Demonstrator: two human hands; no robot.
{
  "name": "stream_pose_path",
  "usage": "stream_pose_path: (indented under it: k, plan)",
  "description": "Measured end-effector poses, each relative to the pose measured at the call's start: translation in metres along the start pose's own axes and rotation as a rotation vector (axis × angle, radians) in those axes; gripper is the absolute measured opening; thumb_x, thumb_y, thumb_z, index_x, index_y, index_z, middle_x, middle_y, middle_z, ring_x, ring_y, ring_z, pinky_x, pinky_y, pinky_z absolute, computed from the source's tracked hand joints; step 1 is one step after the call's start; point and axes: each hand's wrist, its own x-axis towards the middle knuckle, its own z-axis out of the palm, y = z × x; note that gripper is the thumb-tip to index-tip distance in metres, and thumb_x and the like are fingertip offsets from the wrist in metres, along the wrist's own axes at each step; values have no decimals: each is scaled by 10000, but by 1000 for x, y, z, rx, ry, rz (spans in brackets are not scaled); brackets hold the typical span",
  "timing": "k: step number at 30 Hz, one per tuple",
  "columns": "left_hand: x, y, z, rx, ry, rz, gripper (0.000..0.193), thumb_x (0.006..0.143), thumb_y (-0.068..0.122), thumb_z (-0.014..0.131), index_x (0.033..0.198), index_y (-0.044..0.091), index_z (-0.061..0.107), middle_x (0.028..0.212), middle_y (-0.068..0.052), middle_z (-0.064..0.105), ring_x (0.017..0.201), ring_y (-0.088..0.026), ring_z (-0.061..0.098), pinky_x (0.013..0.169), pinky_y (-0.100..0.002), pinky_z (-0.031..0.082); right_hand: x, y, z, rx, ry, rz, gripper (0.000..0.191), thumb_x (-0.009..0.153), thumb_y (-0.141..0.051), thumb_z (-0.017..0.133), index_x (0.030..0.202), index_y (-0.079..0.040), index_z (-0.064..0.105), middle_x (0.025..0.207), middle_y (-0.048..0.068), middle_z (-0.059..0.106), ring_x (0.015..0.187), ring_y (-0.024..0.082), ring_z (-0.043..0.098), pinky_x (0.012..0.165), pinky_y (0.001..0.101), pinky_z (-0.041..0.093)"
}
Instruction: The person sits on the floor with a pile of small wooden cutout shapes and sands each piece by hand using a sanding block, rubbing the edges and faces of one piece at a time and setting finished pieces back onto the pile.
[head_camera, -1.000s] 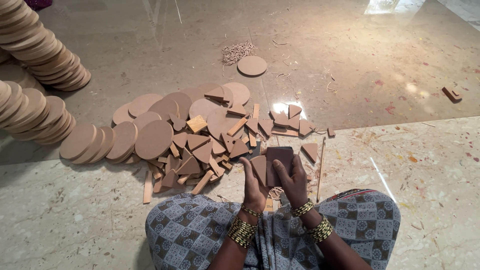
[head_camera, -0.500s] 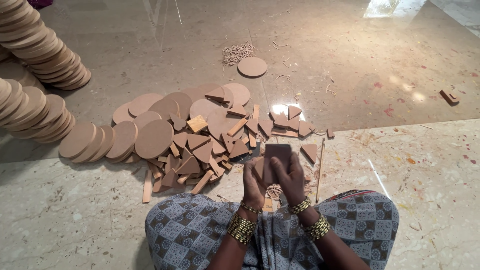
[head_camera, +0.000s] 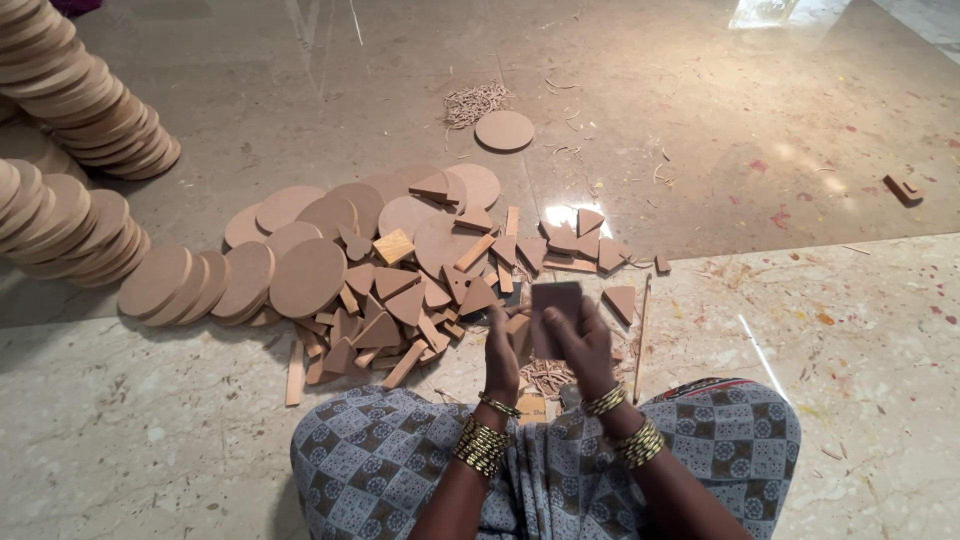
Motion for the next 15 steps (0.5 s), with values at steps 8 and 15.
stream_pose_path:
  k: [8, 15]
  plan:
    - [-3, -4, -1, 39, -178, -3, 909, 971, 750, 162, 1248, 28, 640, 1172, -119, 692, 1096, -199, 669, 967, -307, 528, 16, -7, -24, 109, 67, 170, 268, 961, -247, 689, 1147, -59, 646, 878, 18, 696, 636, 38, 614, 449, 167, 425]
    - [-5, -8, 5, -166, -42, -348, 926, 861, 822, 204, 1354, 115, 542, 1169, -103, 687, 1101, -218, 663, 884, -371, 588, 11, -1, -16, 68, -71, 185, 282, 998, -319, 571, 1098, -56, 590, 939, 44, 705, 775, 101, 732, 607, 249, 650]
